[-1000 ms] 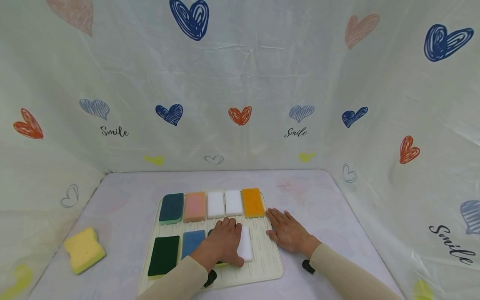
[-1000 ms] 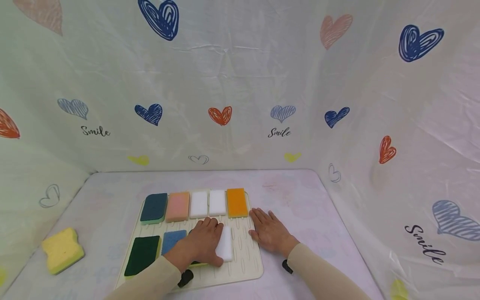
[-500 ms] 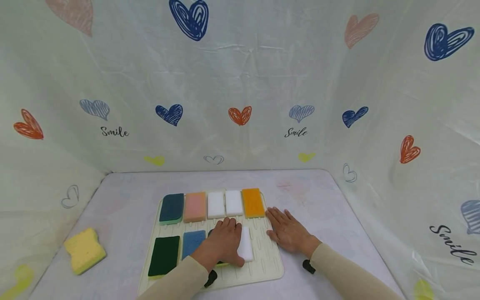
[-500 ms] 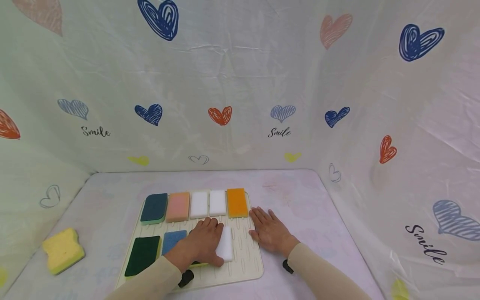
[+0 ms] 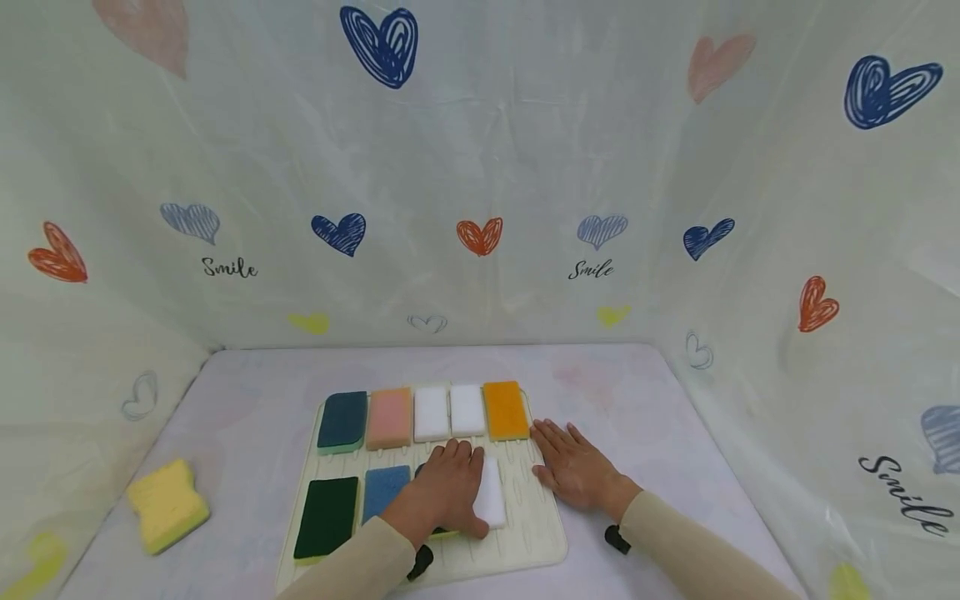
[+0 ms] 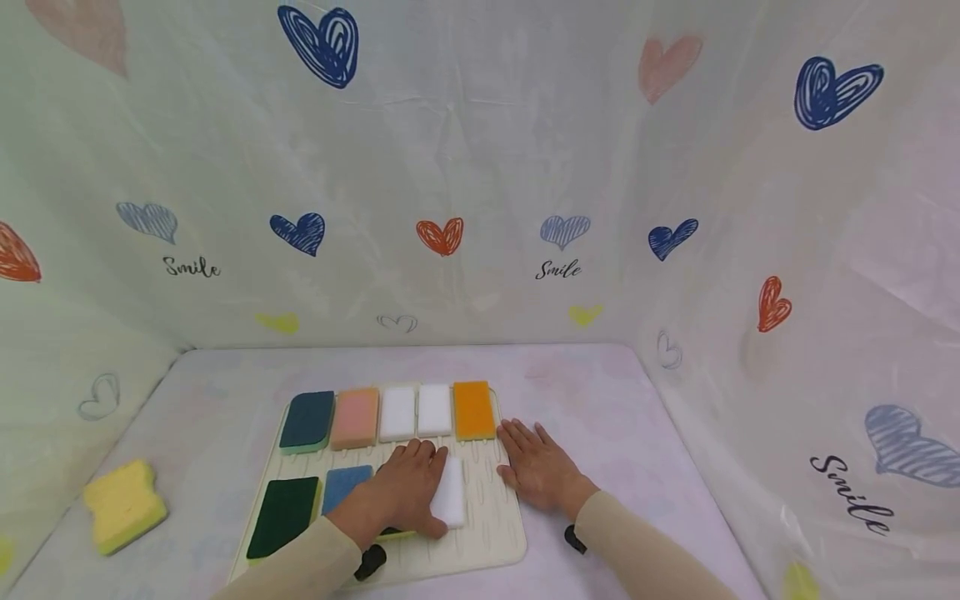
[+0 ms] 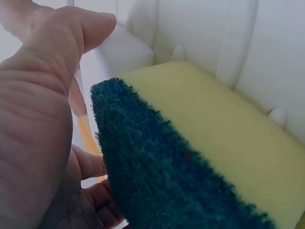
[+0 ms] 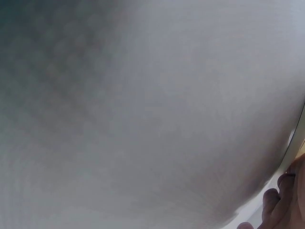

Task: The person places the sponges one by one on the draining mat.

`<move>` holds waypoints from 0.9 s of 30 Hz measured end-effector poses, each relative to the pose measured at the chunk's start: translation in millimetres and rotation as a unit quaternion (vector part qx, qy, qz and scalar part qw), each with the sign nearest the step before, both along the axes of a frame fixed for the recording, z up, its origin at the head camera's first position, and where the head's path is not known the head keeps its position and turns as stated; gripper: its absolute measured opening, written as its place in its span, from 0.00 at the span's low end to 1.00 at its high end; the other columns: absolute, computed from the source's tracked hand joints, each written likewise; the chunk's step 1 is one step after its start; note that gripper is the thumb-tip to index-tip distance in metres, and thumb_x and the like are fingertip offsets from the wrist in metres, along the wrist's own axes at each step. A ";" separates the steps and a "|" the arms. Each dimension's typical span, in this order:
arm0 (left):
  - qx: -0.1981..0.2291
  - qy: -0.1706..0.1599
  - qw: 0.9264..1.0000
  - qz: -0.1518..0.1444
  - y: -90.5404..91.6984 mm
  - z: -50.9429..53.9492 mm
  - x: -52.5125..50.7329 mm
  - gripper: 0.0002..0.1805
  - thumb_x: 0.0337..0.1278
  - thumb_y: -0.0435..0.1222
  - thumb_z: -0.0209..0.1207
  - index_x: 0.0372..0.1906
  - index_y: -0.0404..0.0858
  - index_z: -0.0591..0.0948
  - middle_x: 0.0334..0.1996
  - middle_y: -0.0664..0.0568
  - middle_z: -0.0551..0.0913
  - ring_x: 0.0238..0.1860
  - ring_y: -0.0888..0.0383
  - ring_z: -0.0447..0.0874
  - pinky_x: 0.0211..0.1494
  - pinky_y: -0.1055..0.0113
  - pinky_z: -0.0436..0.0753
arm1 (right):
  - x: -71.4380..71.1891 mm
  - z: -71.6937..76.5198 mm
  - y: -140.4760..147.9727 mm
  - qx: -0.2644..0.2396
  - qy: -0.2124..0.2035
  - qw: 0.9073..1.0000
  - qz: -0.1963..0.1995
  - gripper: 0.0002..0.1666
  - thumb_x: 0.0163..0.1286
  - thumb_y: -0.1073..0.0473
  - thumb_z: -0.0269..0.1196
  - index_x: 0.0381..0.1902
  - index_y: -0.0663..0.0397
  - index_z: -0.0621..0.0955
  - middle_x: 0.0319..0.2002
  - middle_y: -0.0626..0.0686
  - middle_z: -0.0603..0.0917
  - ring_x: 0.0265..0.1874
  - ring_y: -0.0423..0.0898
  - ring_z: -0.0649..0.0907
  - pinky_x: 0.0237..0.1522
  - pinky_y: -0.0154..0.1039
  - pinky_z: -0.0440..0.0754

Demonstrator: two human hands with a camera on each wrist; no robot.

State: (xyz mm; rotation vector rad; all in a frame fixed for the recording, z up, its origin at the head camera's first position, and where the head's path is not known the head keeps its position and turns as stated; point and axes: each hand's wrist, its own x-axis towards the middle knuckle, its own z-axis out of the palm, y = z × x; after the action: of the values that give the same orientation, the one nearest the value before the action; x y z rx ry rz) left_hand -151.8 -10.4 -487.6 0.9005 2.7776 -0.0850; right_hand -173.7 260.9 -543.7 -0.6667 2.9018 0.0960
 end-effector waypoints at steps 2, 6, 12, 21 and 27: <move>0.001 -0.008 1.000 0.004 -0.7 -2.1 0.5 0.62 0.44 0.73 0.70 0.78 0.37 0.69 0.67 0.43 0.75 0.66 0.45 0.71 0.69 0.49 0.74 | 2.0 -2.1 0.1 -0.004 -0.003 1.000 0.001 0.45 0.85 0.33 0.43 0.86 0.54 0.55 0.86 0.53 0.56 0.85 0.52 0.57 0.84 0.57 0.54; 0.024 -0.013 1.000 0.014 -2.6 -2.9 -0.1 0.63 0.44 0.74 0.70 0.78 0.37 0.69 0.70 0.42 0.73 0.69 0.44 0.71 0.73 0.48 0.73 | 3.7 -5.3 0.5 -0.003 0.006 1.000 0.000 0.45 0.85 0.33 0.43 0.86 0.54 0.56 0.86 0.52 0.56 0.85 0.52 0.57 0.84 0.57 0.54; 0.095 0.029 0.995 0.030 -24.3 19.8 -7.7 0.51 0.58 0.63 0.70 0.76 0.34 0.71 0.69 0.39 0.75 0.69 0.41 0.72 0.72 0.45 0.74 | 3.2 -6.8 0.2 -0.007 0.003 1.000 -0.002 0.45 0.85 0.33 0.42 0.86 0.54 0.55 0.86 0.52 0.55 0.85 0.52 0.57 0.84 0.57 0.54; 0.085 0.185 0.977 0.057 -127.5 72.5 -18.9 0.36 0.62 0.47 0.73 0.67 0.30 0.79 0.64 0.35 0.79 0.67 0.36 0.76 0.68 0.40 0.78 | 2.9 -8.3 -2.2 -0.021 -0.012 1.000 -0.006 0.44 0.85 0.33 0.42 0.86 0.53 0.55 0.86 0.53 0.55 0.85 0.52 0.57 0.84 0.57 0.54; 0.020 0.213 0.973 0.082 -210.8 74.8 -20.2 0.36 0.55 0.47 0.77 0.64 0.30 0.80 0.61 0.35 0.80 0.64 0.34 0.75 0.66 0.36 0.77 | 4.2 -8.7 -3.6 -0.032 -0.014 0.999 -0.003 0.44 0.85 0.34 0.43 0.86 0.54 0.55 0.86 0.53 0.55 0.85 0.52 0.57 0.84 0.57 0.54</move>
State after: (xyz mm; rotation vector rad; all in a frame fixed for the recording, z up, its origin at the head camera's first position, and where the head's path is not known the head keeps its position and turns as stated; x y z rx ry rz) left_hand -172.0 -221.3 -412.7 0.7271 3.2502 -0.2185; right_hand -169.5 257.4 -552.4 -0.6631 2.8909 -0.0080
